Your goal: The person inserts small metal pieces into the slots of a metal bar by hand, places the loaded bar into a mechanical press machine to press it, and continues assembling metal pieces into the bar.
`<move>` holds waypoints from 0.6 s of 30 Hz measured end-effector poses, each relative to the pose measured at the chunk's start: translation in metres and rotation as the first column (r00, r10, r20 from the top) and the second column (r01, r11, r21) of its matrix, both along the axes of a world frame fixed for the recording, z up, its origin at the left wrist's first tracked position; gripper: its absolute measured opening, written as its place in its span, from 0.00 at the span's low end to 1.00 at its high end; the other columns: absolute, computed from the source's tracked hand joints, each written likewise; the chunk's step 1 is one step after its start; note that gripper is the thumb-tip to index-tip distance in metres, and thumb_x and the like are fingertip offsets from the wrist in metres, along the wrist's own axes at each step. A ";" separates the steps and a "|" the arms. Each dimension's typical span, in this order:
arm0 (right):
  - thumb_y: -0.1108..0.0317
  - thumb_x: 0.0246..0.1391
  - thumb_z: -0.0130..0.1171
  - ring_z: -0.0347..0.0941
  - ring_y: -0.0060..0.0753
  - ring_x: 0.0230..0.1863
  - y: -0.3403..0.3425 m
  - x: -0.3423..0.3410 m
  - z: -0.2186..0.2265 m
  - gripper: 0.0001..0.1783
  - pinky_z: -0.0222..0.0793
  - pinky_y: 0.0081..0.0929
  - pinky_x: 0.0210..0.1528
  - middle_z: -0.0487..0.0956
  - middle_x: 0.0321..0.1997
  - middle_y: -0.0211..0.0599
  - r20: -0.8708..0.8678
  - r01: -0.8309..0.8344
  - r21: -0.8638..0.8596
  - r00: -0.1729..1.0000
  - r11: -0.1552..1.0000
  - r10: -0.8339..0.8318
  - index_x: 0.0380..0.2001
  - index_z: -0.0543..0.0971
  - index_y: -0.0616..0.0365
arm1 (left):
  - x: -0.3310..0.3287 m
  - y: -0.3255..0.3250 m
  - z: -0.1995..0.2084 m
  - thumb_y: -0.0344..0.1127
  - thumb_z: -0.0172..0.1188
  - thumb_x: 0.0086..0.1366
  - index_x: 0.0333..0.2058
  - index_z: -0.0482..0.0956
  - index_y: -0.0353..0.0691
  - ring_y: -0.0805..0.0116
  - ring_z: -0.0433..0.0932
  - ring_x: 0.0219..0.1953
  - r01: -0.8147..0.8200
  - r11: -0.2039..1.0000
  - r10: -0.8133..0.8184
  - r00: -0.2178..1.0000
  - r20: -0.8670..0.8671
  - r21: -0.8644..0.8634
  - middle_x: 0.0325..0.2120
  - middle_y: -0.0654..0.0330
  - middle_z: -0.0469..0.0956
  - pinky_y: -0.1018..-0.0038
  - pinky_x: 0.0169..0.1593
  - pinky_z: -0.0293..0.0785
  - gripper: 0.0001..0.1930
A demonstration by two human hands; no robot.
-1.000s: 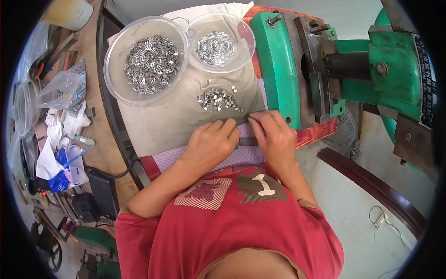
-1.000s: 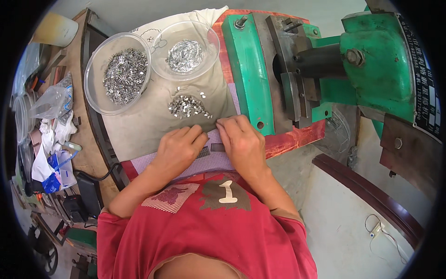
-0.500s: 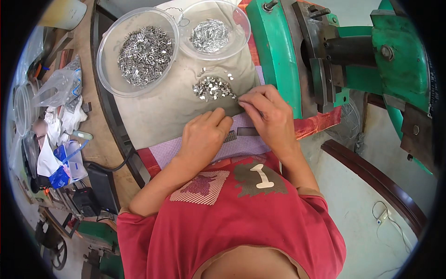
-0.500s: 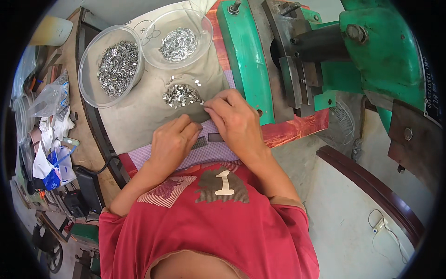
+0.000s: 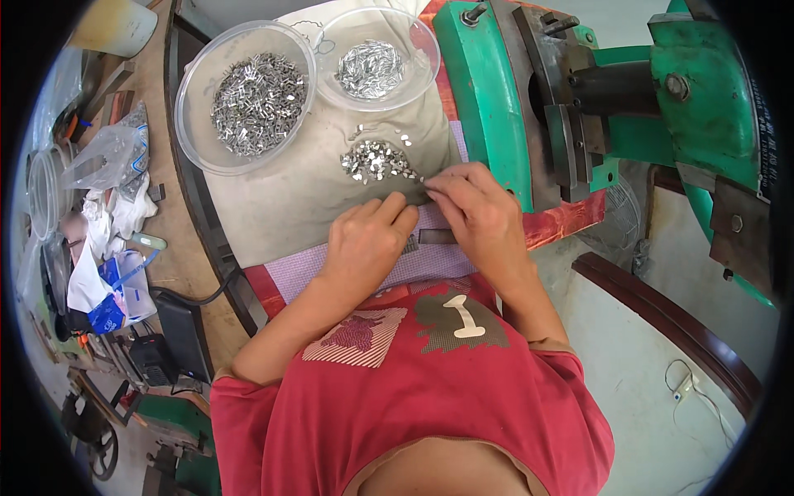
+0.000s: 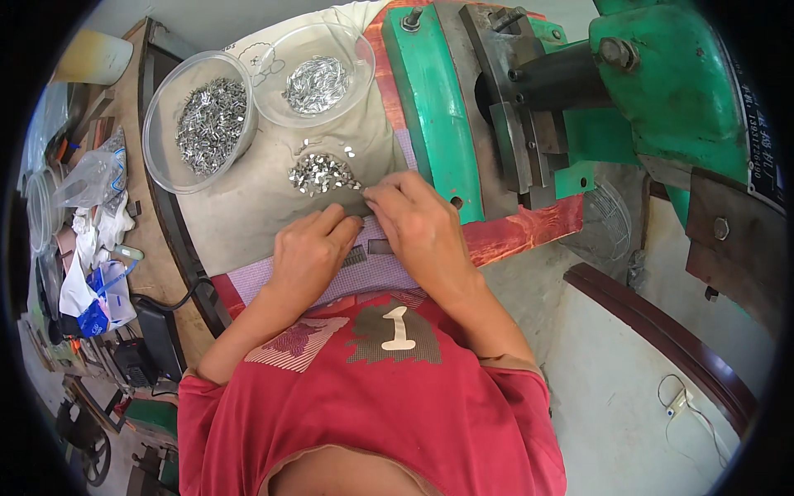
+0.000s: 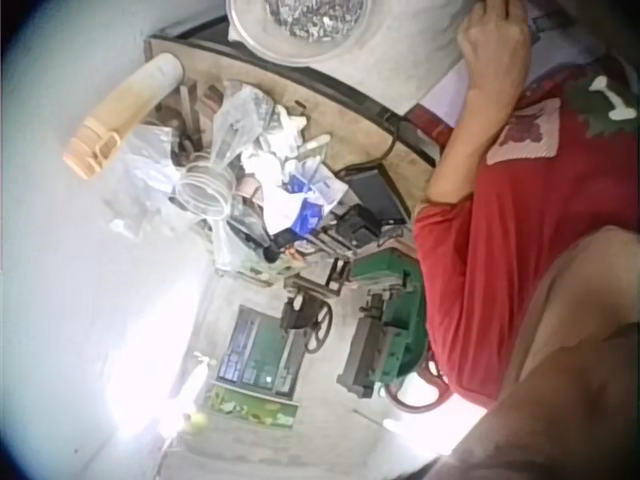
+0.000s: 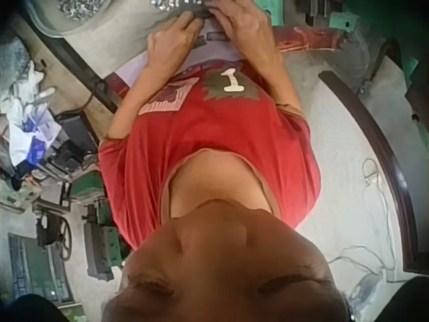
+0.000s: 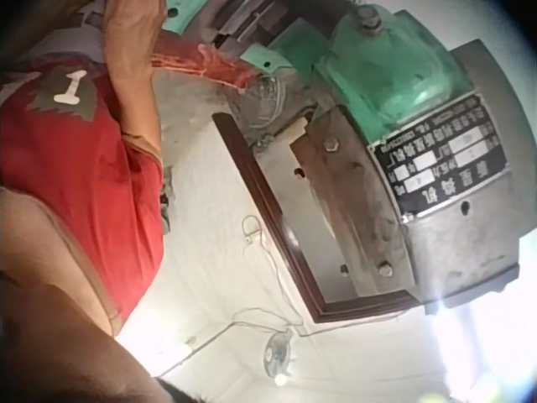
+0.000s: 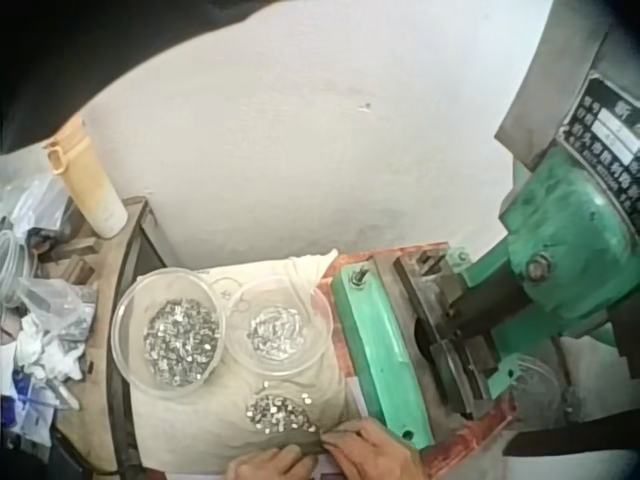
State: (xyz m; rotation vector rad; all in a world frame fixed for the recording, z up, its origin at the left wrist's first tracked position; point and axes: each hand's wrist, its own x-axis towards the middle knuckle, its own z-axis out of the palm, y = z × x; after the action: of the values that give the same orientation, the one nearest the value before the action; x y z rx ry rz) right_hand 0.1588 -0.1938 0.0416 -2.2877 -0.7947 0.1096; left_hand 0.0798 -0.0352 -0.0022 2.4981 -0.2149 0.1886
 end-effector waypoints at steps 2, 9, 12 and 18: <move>0.79 0.51 0.63 0.79 0.48 0.37 -0.004 -0.005 0.004 0.09 0.76 0.38 0.37 0.78 0.37 0.42 -0.004 0.009 -0.043 1.000 0.999 -0.009 0.37 0.81 0.63 | 0.003 -0.001 0.004 0.31 0.64 0.54 0.30 0.78 0.43 0.64 0.77 0.27 0.054 0.995 -0.053 0.999 -0.005 0.079 0.26 0.63 0.71 0.67 0.30 0.74 0.05; 0.78 0.52 0.59 0.79 0.49 0.39 -0.004 -0.007 -0.003 0.09 0.76 0.40 0.39 0.77 0.38 0.43 -0.016 0.004 -0.103 1.000 0.995 -0.006 0.38 0.80 0.64 | 0.011 -0.004 0.008 0.30 0.59 0.54 0.29 0.73 0.42 0.66 0.77 0.28 0.131 0.982 -0.132 0.991 -0.002 0.135 0.26 0.62 0.70 0.68 0.30 0.75 0.04; 0.78 0.53 0.59 0.79 0.49 0.39 0.001 -0.004 -0.007 0.09 0.76 0.41 0.39 0.77 0.38 0.44 -0.048 0.006 -0.108 0.999 0.994 -0.011 0.39 0.80 0.63 | 0.010 -0.005 0.010 0.30 0.58 0.55 0.30 0.73 0.41 0.65 0.77 0.28 0.156 0.974 -0.153 0.988 -0.032 0.165 0.27 0.61 0.70 0.67 0.30 0.75 0.04; 0.76 0.52 0.60 0.78 0.49 0.36 0.005 0.001 -0.016 0.06 0.75 0.41 0.37 0.75 0.34 0.43 -0.023 -0.002 -0.128 1.000 0.992 -0.001 0.34 0.80 0.62 | 0.008 -0.008 0.005 0.30 0.59 0.56 0.28 0.72 0.40 0.65 0.79 0.28 0.069 0.987 -0.064 0.997 -0.037 0.147 0.26 0.61 0.71 0.67 0.29 0.76 0.04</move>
State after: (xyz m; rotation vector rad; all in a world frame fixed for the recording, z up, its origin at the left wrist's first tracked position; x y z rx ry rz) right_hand 0.1602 -0.1884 0.0258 -2.4022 -0.7969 0.1917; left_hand 0.0873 -0.0436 0.0029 2.6344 -0.3080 0.1079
